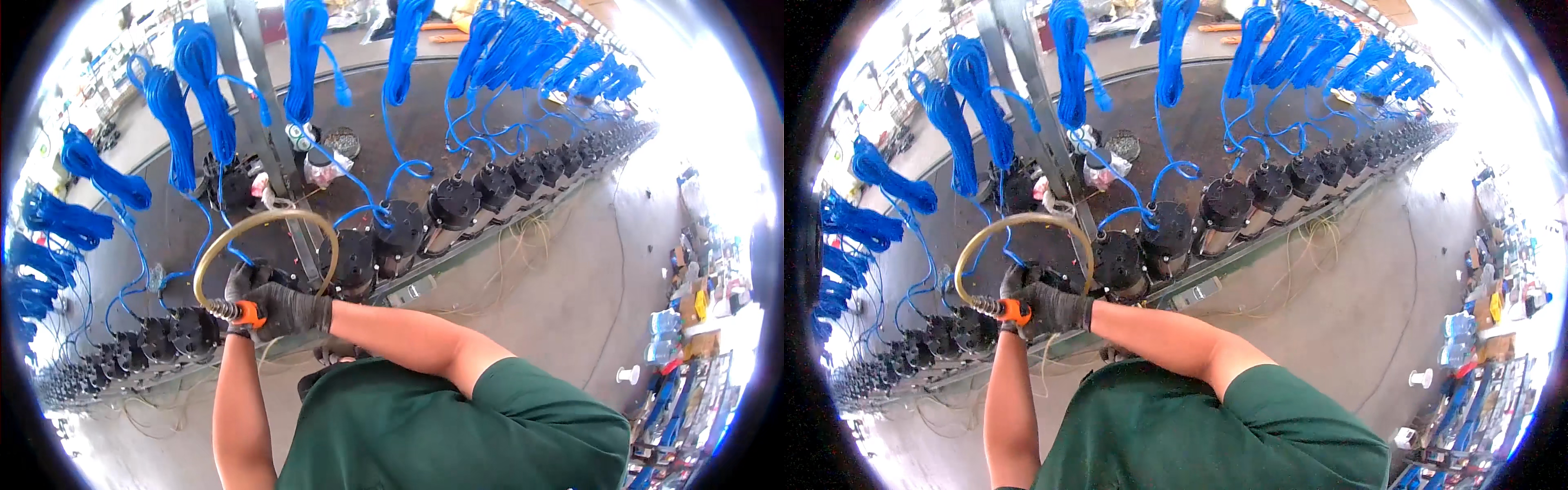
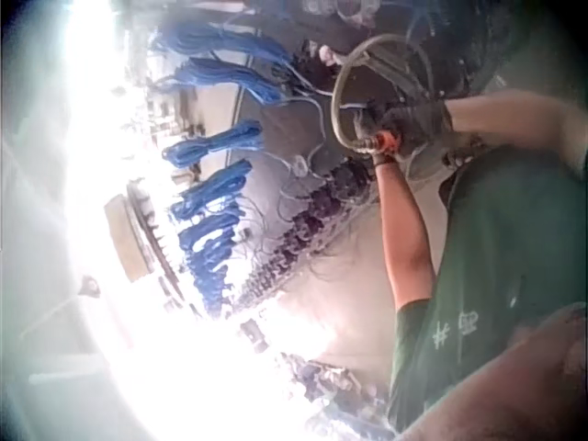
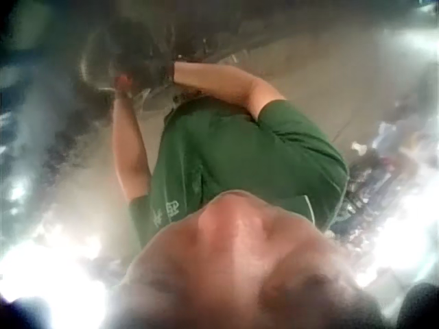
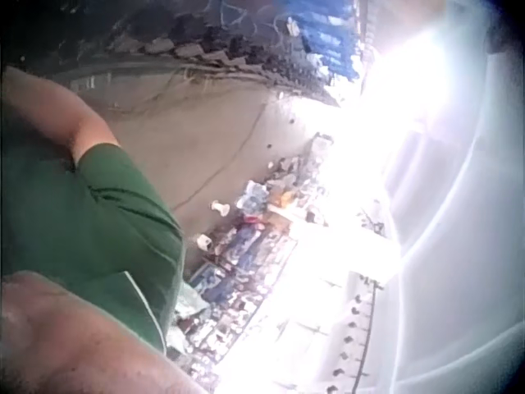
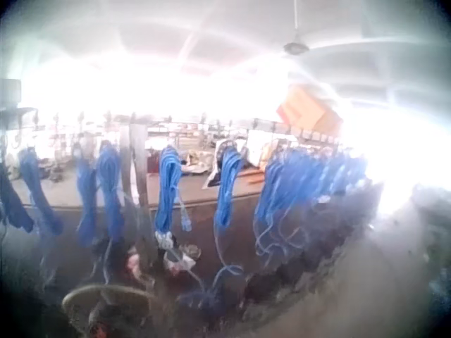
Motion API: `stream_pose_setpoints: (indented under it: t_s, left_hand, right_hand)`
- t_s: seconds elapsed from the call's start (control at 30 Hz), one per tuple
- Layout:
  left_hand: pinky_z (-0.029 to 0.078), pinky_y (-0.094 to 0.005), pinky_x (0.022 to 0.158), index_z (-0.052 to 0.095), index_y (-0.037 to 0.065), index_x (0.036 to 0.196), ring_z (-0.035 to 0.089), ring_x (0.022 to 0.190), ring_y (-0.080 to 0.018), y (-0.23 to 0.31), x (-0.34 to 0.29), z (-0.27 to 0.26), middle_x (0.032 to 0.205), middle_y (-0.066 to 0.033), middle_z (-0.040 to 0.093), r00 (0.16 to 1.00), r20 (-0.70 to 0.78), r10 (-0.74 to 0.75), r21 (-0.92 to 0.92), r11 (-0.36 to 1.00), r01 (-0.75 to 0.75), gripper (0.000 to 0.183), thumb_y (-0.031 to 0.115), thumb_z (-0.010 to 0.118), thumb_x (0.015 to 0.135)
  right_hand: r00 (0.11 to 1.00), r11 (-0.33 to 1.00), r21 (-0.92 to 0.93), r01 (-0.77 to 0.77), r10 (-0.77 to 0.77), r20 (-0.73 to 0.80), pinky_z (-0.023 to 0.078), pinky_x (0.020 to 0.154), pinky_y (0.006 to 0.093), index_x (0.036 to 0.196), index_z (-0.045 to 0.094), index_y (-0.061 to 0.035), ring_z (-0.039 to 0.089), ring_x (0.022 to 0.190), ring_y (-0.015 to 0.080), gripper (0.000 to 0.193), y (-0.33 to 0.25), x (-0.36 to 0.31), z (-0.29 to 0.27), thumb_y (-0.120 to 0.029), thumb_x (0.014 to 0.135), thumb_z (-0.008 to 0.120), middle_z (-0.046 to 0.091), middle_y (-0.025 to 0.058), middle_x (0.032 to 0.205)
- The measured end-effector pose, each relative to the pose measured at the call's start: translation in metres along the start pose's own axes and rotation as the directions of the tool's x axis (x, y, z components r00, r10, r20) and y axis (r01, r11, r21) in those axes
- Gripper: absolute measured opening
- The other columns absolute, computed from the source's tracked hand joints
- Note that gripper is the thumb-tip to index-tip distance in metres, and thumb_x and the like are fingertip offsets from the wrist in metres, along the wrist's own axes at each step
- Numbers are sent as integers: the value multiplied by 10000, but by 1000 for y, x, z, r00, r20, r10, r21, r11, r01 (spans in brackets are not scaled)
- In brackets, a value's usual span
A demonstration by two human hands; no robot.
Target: The person fastens screws onto pump caps using a pneumatic screwdriver along an assembly line.
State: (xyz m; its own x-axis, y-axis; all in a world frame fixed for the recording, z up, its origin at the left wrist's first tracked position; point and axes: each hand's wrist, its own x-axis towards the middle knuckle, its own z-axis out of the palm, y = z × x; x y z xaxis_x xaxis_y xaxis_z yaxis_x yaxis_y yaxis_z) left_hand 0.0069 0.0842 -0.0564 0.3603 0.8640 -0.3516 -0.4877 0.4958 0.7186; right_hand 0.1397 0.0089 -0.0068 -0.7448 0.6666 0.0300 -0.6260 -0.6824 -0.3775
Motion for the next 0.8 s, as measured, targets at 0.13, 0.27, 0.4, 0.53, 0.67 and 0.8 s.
stream_pose_setpoints:
  t_s: [0.13, 0.27, 0.4, 0.53, 0.67, 0.8]
  left_hand:
    - [574, -331, 806, 650, 65, 1067, 660, 908, -208, -1, -7, 9, 1004, -61, 658, 990, -133, 38, 15, 999, -36, 121, 100, 632, 952]
    - [568, -314, 823, 646, 45, 1086, 649, 915, -185, -7, 5, -29, 985, -53, 647, 995, -91, 35, 28, 999, -33, 161, 22, 640, 927]
    - [560, -282, 813, 638, 29, 1085, 640, 874, -152, -16, 10, -32, 971, -50, 641, 993, -56, 106, 179, 979, -94, 224, -91, 632, 896]
    - [572, -300, 778, 635, 41, 1070, 654, 851, -174, -13, 8, -20, 957, -54, 650, 993, -103, 58, 98, 994, -48, 170, -35, 623, 919]
    - [586, -369, 761, 637, 74, 1052, 667, 855, -236, -5, -4, -13, 954, -75, 666, 990, -125, -66, -150, 988, 47, 102, 117, 608, 964]
    - [583, -412, 770, 640, 82, 1051, 660, 852, -260, 4, -19, 12, 958, -85, 670, 993, -72, -88, -205, 976, 72, 120, 168, 605, 976]
  right_hand:
    - [994, 964, 241, -109, 102, 42, 546, 772, 285, 1070, 626, -72, 633, 918, 117, 212, 15, 3, -2, -246, 955, 665, 664, 22, 990]
    - [999, 982, 183, -42, 43, -2, 540, 812, 288, 1110, 627, -60, 619, 922, 120, 233, 23, 14, 2, -195, 929, 687, 658, 20, 1027]
    - [962, 876, -421, 235, -272, -29, 534, 867, 275, 1085, 622, -82, 594, 962, 118, 238, 16, -6, 23, 31, 876, 633, 619, -5, 1097]
    - [990, 983, -137, 122, -129, -49, 543, 791, 260, 1018, 613, -103, 601, 910, 103, 94, 16, 3, 5, -91, 931, 645, 619, -8, 991]
    - [993, 976, 219, -14, 38, -109, 552, 735, 275, 1022, 618, -94, 625, 847, 124, 115, 20, 10, 2, -186, 959, 646, 640, 13, 917]
    - [955, 932, -303, 198, -253, -152, 567, 753, 287, 1091, 626, -73, 653, 880, 155, 201, 30, 1, 4, -213, 953, 667, 666, 34, 958]
